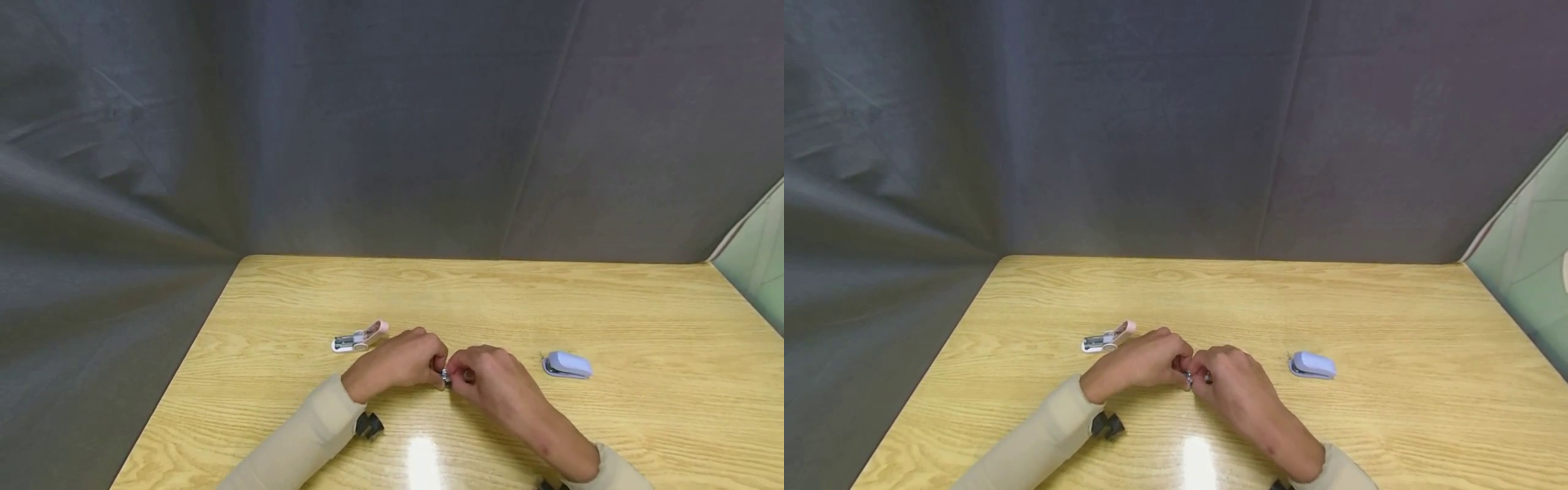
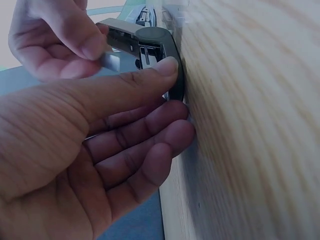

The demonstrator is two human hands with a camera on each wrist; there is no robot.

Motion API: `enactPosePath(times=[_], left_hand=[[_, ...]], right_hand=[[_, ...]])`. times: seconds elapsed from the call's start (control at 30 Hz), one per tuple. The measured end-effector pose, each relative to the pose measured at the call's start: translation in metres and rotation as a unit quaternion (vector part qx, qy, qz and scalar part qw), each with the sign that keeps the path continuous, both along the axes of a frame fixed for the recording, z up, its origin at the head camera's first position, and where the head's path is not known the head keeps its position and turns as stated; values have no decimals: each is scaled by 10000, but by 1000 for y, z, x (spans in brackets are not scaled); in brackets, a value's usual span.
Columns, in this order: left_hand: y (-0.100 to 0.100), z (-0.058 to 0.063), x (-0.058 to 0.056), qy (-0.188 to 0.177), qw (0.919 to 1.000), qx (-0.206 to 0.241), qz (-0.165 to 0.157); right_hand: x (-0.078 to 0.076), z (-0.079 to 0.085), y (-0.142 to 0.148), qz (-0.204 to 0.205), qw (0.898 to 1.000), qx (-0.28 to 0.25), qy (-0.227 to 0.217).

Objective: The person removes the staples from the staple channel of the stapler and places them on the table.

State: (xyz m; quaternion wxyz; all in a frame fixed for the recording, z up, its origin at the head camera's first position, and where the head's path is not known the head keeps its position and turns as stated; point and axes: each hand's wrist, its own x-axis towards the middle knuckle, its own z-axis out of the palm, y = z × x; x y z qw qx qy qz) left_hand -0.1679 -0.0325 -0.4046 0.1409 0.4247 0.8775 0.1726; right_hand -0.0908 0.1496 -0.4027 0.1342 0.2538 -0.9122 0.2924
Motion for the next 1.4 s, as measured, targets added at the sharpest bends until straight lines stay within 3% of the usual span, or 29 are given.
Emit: enactPosePath(times=[0.2,0.5,0.73,1.07,1.4], left_hand=[[0,0,1,-59,9999,-113,58],[2,1,3,-26,9998,-179,75],[4,2,5,14,9994,-312,175],[5,4,5,-44,9993,-329,168],[4,4,5,-30,9996,-268,128]], right_hand=[[9,3,0,309,9987,-68,-389],[25,-5,8,495,9946,229,-880],[31,-18,13,833,9926,22,-887],[34,-22,17,856,9907,-27,-1054],[33,-32,18,939,9935,-16,-650]])
